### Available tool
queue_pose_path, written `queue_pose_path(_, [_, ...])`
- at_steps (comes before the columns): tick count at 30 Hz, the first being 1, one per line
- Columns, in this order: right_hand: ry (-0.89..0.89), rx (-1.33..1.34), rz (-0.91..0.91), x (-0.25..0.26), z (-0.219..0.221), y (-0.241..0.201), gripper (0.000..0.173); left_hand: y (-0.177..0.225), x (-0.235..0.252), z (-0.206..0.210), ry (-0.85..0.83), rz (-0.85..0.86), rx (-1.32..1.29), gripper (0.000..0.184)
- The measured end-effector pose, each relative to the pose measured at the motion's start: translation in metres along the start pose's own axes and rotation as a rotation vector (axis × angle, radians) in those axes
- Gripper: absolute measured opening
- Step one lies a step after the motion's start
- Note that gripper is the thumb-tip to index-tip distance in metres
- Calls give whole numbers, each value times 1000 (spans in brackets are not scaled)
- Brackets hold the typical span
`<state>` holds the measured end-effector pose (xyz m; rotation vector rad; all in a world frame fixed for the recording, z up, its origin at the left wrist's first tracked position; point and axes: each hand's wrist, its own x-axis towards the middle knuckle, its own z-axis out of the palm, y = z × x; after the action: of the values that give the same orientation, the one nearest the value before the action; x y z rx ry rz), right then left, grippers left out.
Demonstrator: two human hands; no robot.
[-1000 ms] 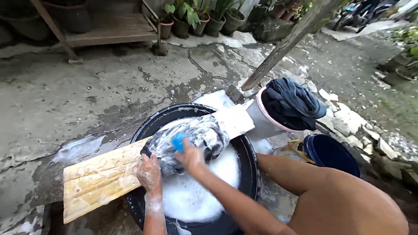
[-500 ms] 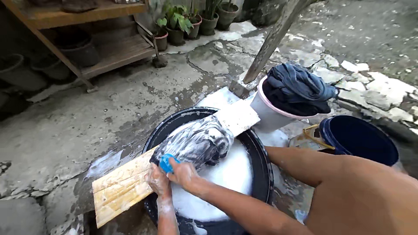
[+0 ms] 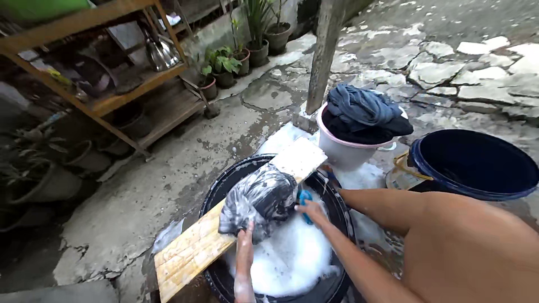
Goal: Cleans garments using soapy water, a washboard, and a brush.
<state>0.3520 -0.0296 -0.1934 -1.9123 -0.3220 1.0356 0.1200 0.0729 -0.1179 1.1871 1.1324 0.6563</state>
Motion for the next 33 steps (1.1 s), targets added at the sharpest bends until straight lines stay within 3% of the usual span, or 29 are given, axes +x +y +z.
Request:
queue_pose_path(2, [-120,-70,-30,4,13,13,76,20,-20,6,-9,1,-68,43])
queue_pose_path(3, [-144,-70,-47,6,19,17,82,35,-34,3,-17,22,-159,40])
queue_pose_path(5, [-145,-11,-78,8,30,16,70,54,-51,-11,-63,126,-428,37])
queue_pose_path(7, [-184,148,-82,-5,35,9,49,51,-47,-12,-96,182,-684,64])
queue_pose_path(9, [-238,305,-47,-22,38,2,40,32,-40,-2,-78,122,-671,88])
queue_pose_path(12, [-233,323,9,-36,32,8,32,13,-59,16,-146,-12,-631,106])
queue_pose_path(16, [-331,116,24,-55,-3,-13,30,31,-118,4,-204,-35,-572,93])
queue_pose_path(21, [-718,-176,-79,-76,-1,-71,27,81,-162,-36,-354,285,-607,63])
queue_pose_path(25, [-891,-422,-170,-98,19,-85,23,94,-179,-58,-394,374,-616,61])
queue_pose_path(29, [-728,-676,-183,-78,-7,-86,33,72,-165,-65,-168,216,-717,69])
queue_pose_path(31, [-573,-587,-146,-71,-41,-92,29,55,-159,-64,-105,97,-760,74])
queue_pose_path(33, [-455,-343,-173,-70,-71,-101,25,40,-157,-63,-80,-2,-766,68])
